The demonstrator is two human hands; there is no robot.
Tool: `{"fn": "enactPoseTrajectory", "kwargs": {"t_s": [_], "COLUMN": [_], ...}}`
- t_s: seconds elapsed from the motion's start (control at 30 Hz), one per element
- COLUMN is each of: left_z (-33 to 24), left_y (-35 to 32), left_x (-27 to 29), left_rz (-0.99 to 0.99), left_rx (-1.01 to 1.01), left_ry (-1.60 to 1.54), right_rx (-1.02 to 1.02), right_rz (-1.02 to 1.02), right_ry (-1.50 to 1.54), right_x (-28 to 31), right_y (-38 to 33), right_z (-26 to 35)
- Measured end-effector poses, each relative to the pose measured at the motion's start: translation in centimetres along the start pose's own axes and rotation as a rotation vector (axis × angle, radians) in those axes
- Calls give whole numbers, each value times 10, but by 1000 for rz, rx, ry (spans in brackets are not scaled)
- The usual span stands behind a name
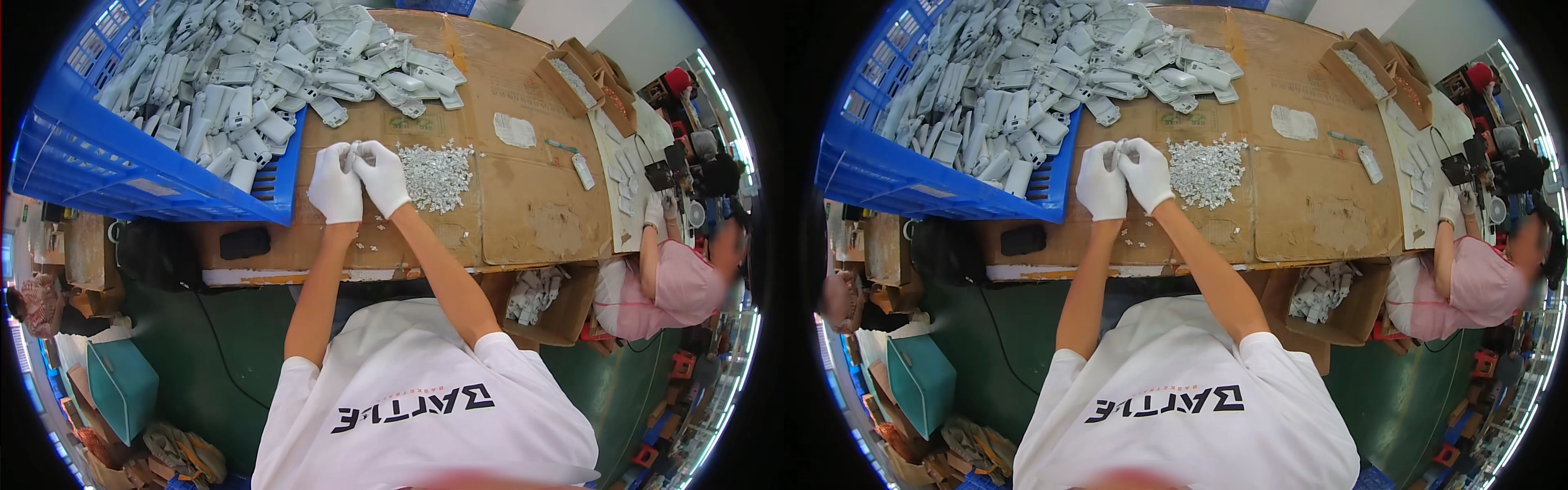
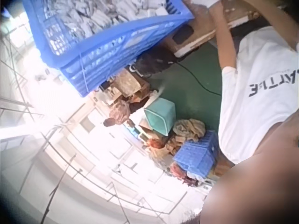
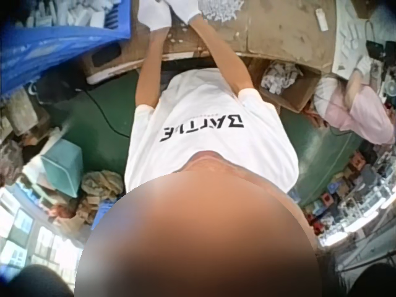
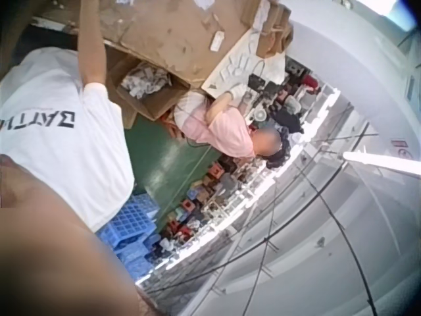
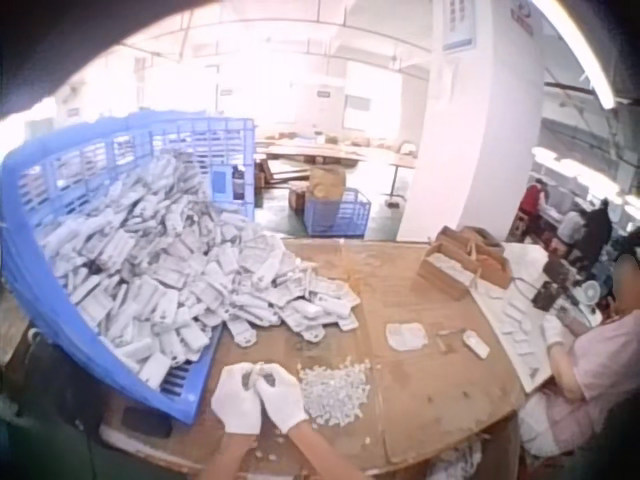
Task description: The person picks up a remote control housing and small metal contacts by hand, fits the contacts into the housing, and places the assembled unit into a cardboard box.
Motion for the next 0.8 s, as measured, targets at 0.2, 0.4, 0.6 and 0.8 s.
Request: {"fn": "enactPoseTrajectory", "kwargs": {"t_s": [0.2, 0.4, 0.6, 0.8], "left_z": [-16, -16, -15, -20], "left_y": [10, 7, -3, -1], "left_x": [-22, -28, -32, -31], "left_rz": [62, 82, 111, 106], "left_rx": [-192, -101, -31, -227], "left_ry": [156, 92, 60, 188], "right_rx": [-221, -62, -22, -174], "right_rz": [17, -208, -239, -218], "right_ry": [48, -94, -466, -336], "right_x": [13, 27, 36, 28], "right_y": [21, 14, 16, 18], "right_z": [-22, -10, -4, -13]}}
Point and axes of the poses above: each hand's wrist, its own y-axis towards the middle knuckle, its own x-axis out of the back of the hand, z = x × y, the point moved 7 cm from there along y, towards the middle knuckle, and after that the axes turned 4 degrees about -y, right-handed, at the moved point
